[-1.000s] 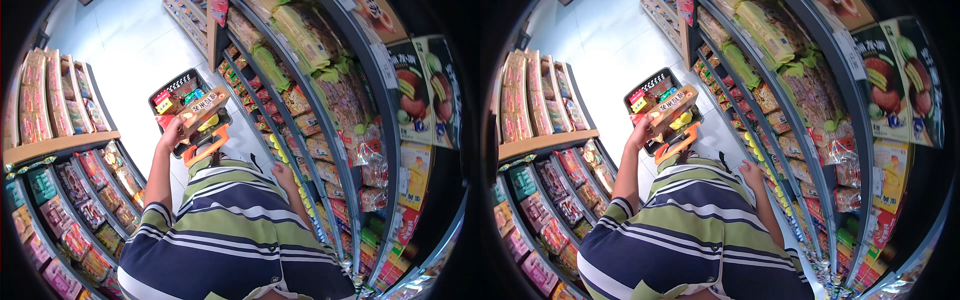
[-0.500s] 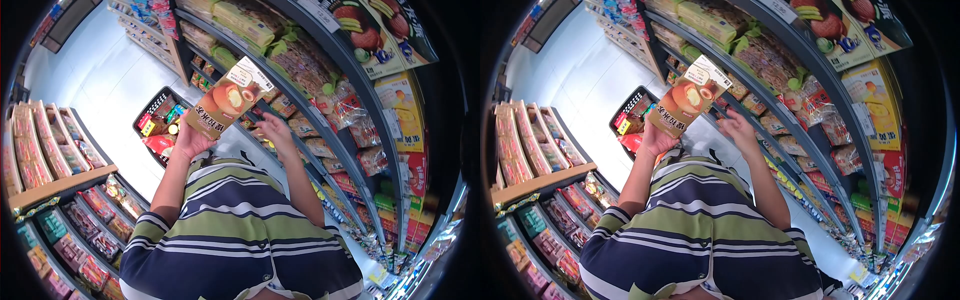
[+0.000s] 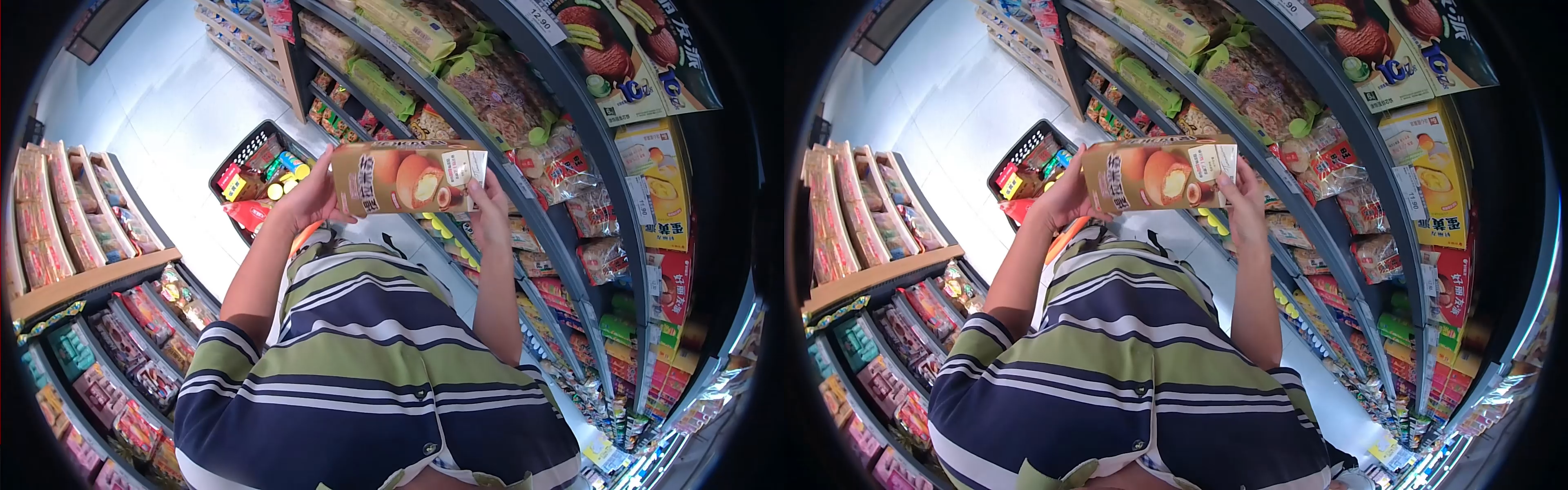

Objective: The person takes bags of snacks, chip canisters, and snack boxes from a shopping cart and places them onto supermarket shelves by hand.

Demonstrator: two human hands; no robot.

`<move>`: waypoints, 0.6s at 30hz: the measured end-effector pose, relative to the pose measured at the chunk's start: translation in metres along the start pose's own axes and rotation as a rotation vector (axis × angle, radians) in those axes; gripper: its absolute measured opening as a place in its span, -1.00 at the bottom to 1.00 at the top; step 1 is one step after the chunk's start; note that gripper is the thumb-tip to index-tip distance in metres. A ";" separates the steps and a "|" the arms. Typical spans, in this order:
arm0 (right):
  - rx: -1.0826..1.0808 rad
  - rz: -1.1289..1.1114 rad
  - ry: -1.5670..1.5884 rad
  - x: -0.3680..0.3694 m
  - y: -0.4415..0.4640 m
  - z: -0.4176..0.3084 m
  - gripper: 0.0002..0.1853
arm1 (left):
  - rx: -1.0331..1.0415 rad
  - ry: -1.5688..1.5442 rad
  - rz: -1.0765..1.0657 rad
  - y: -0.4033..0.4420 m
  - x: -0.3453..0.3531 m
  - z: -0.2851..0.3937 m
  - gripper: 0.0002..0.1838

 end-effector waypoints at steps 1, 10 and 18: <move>0.026 0.006 0.017 0.002 -0.003 0.004 -0.41 | 0.010 -0.015 0.057 0.000 0.000 0.002 0.04; 0.103 0.018 0.124 0.007 -0.015 0.029 -0.57 | 0.287 -0.016 0.105 0.003 0.005 0.031 -0.14; 0.096 0.030 0.055 -0.003 -0.021 0.031 -0.55 | 0.509 0.159 0.149 0.003 0.020 0.039 -0.26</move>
Point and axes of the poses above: each hand's wrist, its own y-axis towards the middle knuckle, its own x-axis out of the palm, z = x × y, the point moved 6 cm from there along y, towards the middle knuckle, and after that the axes turned 4 degrees about -y, right-handed, at the moved point
